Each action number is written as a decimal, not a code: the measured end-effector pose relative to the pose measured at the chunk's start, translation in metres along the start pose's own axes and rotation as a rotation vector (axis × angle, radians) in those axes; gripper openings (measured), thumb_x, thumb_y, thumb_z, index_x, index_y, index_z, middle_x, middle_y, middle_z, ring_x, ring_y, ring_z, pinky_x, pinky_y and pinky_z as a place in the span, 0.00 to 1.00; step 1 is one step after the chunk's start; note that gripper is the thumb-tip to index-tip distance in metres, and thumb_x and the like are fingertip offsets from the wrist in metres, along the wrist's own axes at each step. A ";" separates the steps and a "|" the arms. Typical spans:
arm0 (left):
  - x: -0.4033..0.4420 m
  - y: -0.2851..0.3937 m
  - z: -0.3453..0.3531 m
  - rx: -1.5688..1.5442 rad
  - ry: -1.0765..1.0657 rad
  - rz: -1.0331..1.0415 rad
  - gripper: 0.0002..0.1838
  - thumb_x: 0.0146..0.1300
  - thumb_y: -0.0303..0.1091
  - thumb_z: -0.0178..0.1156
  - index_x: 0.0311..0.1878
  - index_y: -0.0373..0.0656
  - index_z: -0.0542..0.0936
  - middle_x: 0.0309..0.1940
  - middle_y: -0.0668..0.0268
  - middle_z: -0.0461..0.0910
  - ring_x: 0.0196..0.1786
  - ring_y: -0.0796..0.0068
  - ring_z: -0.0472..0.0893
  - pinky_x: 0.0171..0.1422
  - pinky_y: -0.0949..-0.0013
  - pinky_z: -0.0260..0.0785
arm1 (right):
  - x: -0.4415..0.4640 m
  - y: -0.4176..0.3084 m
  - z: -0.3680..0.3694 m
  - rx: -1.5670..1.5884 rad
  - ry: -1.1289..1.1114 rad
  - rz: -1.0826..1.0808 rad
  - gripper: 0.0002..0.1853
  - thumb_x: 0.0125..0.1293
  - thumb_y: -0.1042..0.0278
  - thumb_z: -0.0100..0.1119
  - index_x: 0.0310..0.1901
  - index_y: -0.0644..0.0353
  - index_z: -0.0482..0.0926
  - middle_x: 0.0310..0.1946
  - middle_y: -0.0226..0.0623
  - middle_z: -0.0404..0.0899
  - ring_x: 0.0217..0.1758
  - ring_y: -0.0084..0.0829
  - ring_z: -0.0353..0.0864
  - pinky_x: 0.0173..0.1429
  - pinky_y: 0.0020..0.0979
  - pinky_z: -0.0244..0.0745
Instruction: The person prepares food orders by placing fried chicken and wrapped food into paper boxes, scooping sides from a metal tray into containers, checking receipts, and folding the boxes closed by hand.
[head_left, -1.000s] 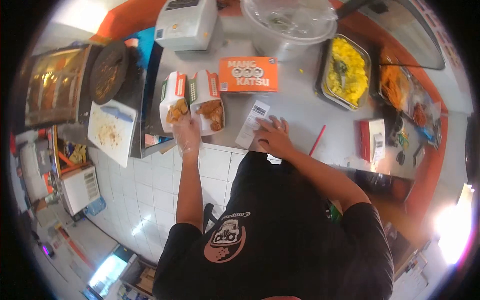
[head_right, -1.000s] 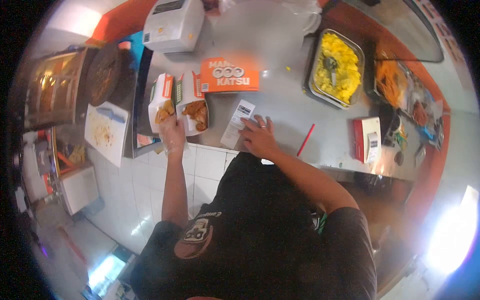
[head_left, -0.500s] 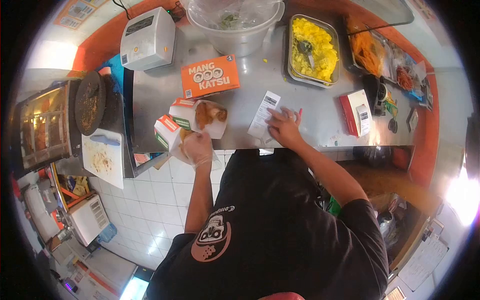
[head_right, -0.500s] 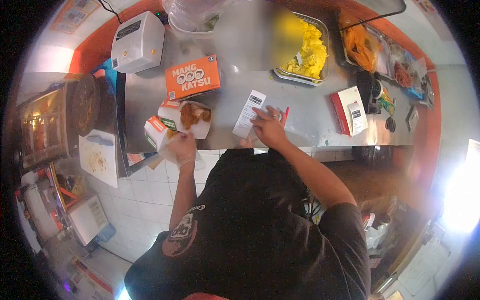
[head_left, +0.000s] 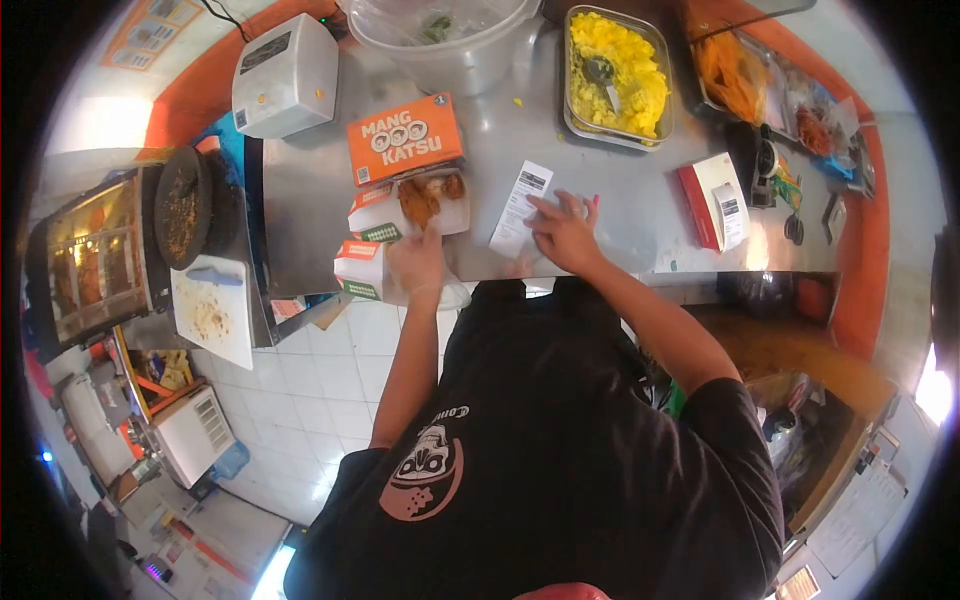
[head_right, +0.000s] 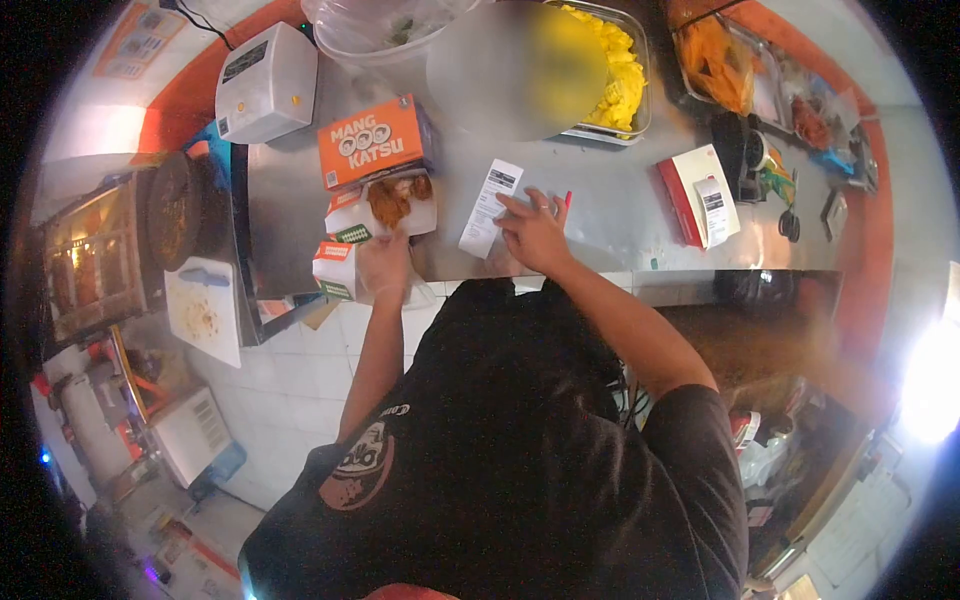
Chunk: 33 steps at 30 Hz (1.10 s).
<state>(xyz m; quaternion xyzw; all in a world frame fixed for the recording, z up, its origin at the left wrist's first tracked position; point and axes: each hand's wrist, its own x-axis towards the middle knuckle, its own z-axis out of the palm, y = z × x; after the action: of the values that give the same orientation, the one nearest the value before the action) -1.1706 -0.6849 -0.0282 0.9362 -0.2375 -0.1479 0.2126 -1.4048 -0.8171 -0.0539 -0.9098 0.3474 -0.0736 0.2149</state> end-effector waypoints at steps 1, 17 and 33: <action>-0.002 0.008 -0.004 -0.033 -0.024 -0.057 0.27 0.60 0.54 0.60 0.31 0.33 0.86 0.26 0.44 0.83 0.35 0.48 0.85 0.46 0.53 0.74 | 0.000 0.001 -0.001 -0.002 -0.004 0.002 0.14 0.57 0.65 0.63 0.45 0.40 0.89 0.68 0.16 0.72 0.72 0.46 0.62 0.71 0.66 0.47; -0.040 0.041 0.009 -0.886 -0.296 -0.350 0.20 0.59 0.35 0.67 0.49 0.31 0.78 0.40 0.60 0.81 0.43 0.72 0.82 0.48 0.70 0.75 | 0.020 0.011 0.010 0.221 0.249 0.017 0.12 0.53 0.70 0.63 0.39 0.46 0.88 0.58 0.27 0.79 0.64 0.42 0.70 0.66 0.54 0.57; -0.043 0.057 0.000 -1.272 -0.635 -0.351 0.33 0.61 0.23 0.61 0.68 0.26 0.63 0.52 0.52 0.77 0.54 0.65 0.81 0.59 0.69 0.75 | -0.026 -0.021 0.026 0.218 0.232 0.163 0.22 0.50 0.73 0.62 0.51 0.51 0.83 0.61 0.29 0.77 0.64 0.41 0.71 0.68 0.47 0.55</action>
<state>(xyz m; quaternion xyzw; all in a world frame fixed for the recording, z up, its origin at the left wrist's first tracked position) -1.2292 -0.7085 0.0059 0.5678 -0.0023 -0.5536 0.6093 -1.4041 -0.7764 -0.0677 -0.8354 0.4322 -0.1977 0.2762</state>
